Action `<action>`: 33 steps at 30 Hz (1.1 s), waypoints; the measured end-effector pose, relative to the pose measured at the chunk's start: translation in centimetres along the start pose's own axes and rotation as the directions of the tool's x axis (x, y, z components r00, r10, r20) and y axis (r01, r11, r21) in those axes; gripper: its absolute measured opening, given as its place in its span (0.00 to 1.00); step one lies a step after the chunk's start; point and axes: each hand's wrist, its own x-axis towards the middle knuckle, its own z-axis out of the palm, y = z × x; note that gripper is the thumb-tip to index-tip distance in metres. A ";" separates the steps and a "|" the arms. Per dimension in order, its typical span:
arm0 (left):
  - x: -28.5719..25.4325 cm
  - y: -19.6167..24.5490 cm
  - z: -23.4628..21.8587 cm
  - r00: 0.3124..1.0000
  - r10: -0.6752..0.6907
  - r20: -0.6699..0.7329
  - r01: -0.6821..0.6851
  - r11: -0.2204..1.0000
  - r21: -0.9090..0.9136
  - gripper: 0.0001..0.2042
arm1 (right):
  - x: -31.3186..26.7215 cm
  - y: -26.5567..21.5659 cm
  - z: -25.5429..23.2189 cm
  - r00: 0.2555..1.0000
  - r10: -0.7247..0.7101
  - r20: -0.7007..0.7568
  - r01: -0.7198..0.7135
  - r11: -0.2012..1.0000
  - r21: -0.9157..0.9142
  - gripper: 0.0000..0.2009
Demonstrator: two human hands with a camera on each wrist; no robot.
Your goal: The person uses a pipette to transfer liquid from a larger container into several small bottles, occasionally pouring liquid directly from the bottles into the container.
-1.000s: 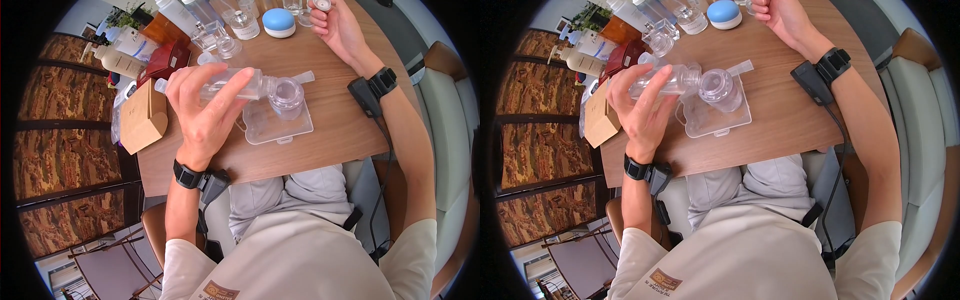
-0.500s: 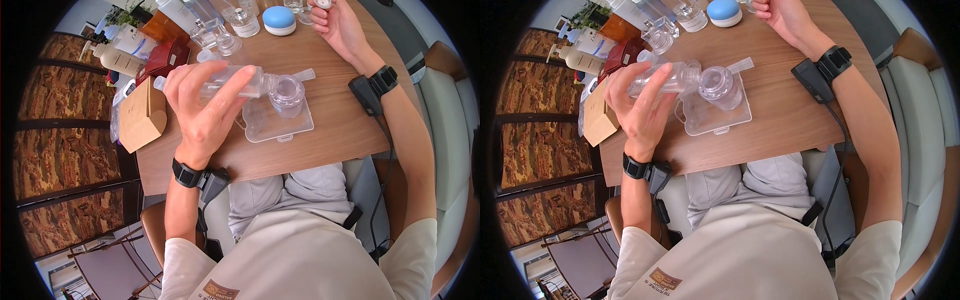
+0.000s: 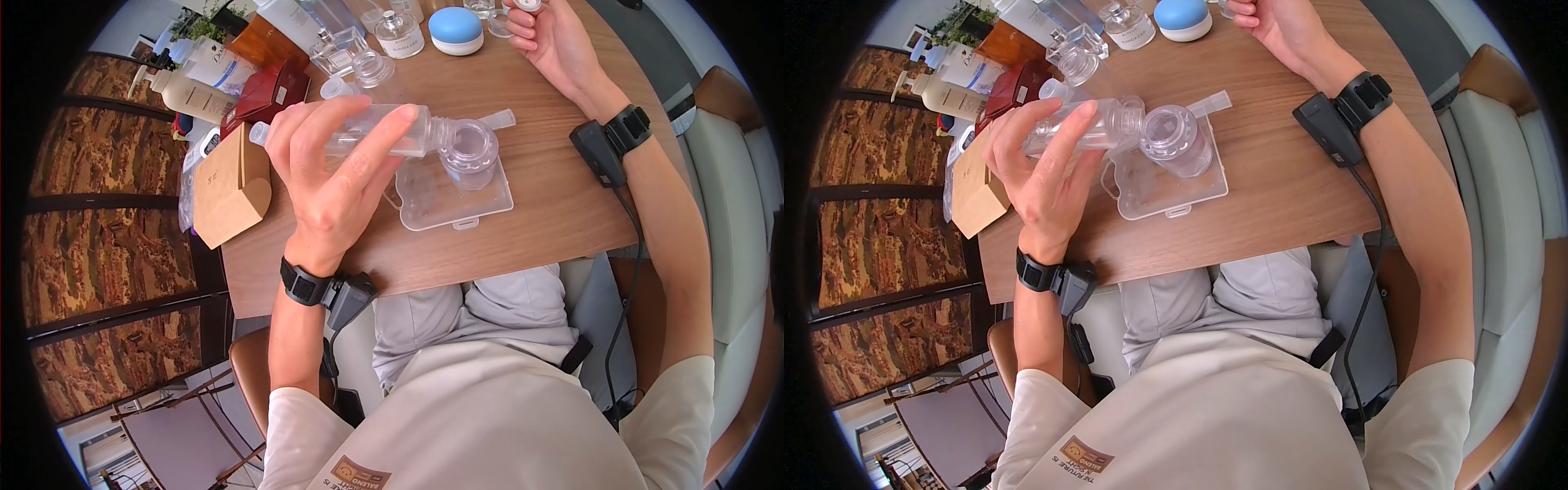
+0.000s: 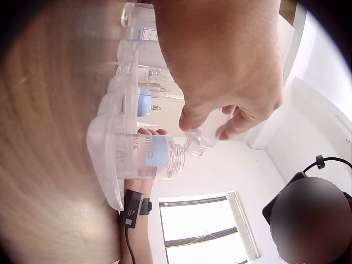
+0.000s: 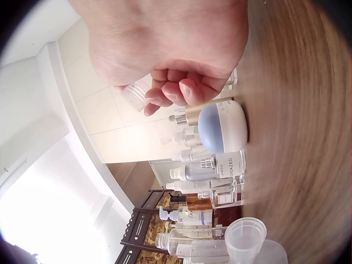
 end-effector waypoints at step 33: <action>0.1 0.0 0.0 1.000 0.004 -0.004 -0.004 1.000 0.003 0.33 | 0.0 0.0 0.1 1.000 0.017 -0.001 -0.017 1.000 -0.023 0.16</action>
